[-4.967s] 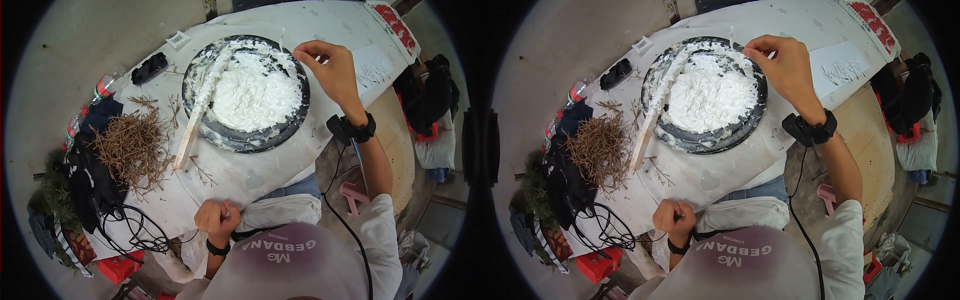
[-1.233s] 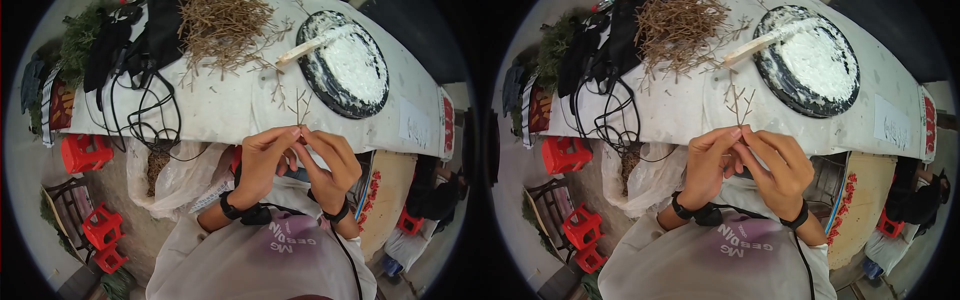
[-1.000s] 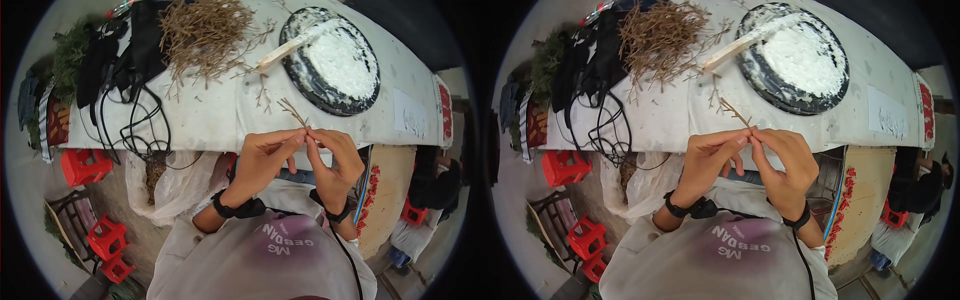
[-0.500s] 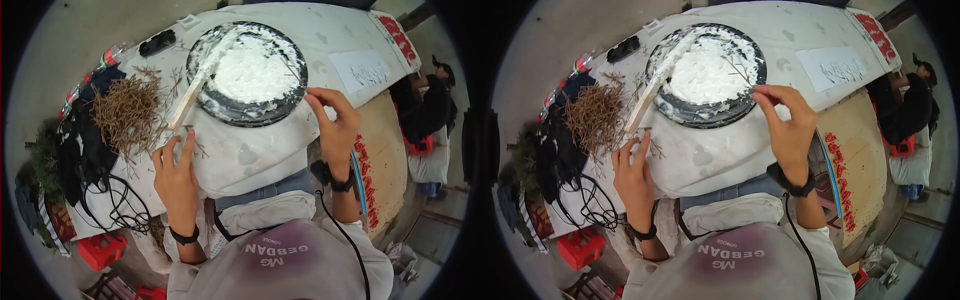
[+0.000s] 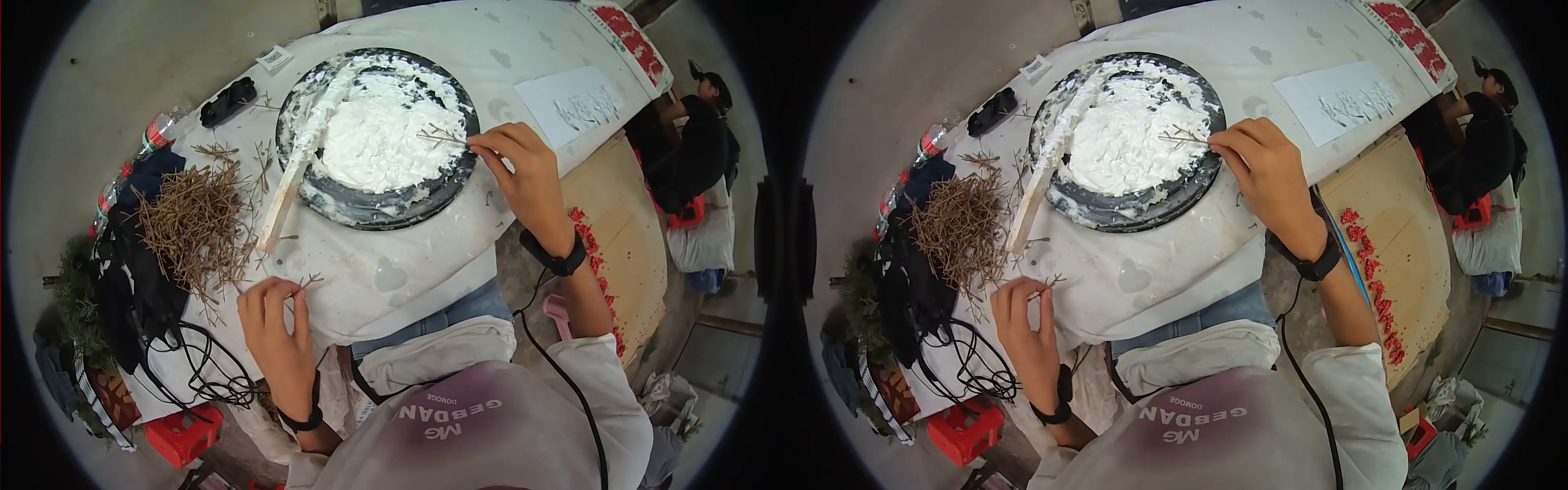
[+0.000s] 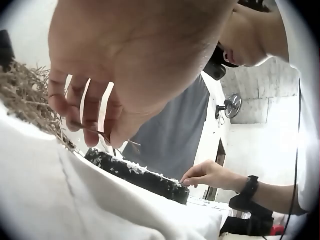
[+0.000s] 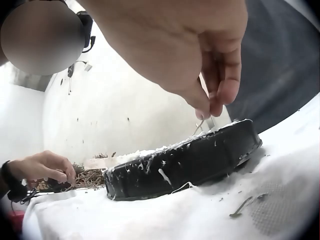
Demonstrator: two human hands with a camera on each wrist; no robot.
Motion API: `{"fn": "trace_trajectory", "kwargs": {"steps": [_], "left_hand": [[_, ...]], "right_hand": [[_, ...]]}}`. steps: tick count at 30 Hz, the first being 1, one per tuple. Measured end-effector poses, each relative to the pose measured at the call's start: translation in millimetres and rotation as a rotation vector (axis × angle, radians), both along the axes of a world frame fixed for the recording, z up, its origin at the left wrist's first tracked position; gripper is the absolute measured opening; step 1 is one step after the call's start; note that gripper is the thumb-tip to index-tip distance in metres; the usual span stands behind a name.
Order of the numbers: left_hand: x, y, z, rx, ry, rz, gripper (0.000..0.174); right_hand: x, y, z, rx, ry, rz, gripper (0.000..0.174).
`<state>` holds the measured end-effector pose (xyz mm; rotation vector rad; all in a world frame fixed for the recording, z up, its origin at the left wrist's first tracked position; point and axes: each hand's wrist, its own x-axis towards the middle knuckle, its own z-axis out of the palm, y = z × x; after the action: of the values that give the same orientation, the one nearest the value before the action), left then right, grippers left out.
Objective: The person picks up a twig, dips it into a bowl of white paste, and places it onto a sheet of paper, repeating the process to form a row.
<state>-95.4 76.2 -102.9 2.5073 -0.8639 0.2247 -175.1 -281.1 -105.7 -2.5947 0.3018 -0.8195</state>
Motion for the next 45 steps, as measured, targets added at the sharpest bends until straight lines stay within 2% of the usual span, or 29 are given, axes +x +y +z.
{"fn": "trace_trajectory", "kwargs": {"steps": [3,4,7,11,19,23,31,45], "left_hand": [[-15,0,-6,-0.127,0.427,0.138,0.009],[-17,1,-8,-0.124,0.429,0.135,0.009],[-21,0,-19,-0.265,0.548,0.304,0.008],[-19,0,-26,-0.261,0.468,0.190,0.008],[-21,8,-40,-0.272,0.399,0.126,0.008],[-21,7,-40,-0.266,0.371,0.121,0.008],[-21,7,-44,-0.281,0.355,0.124,0.008],[-22,5,-43,-0.310,0.361,0.130,0.008]], "right_hand": [[5,-10,5,-0.145,0.079,0.142,0.019],[6,-11,7,-0.143,0.081,0.138,0.019],[9,-16,12,-0.229,0.108,0.195,0.023],[10,-18,14,-0.274,0.149,0.216,0.025],[12,-23,13,-0.364,0.156,0.250,0.024],[11,-26,11,-0.278,0.118,0.256,0.024],[14,-27,21,-0.428,0.159,0.316,0.026],[16,-29,22,-0.406,0.201,0.368,0.025]]}}
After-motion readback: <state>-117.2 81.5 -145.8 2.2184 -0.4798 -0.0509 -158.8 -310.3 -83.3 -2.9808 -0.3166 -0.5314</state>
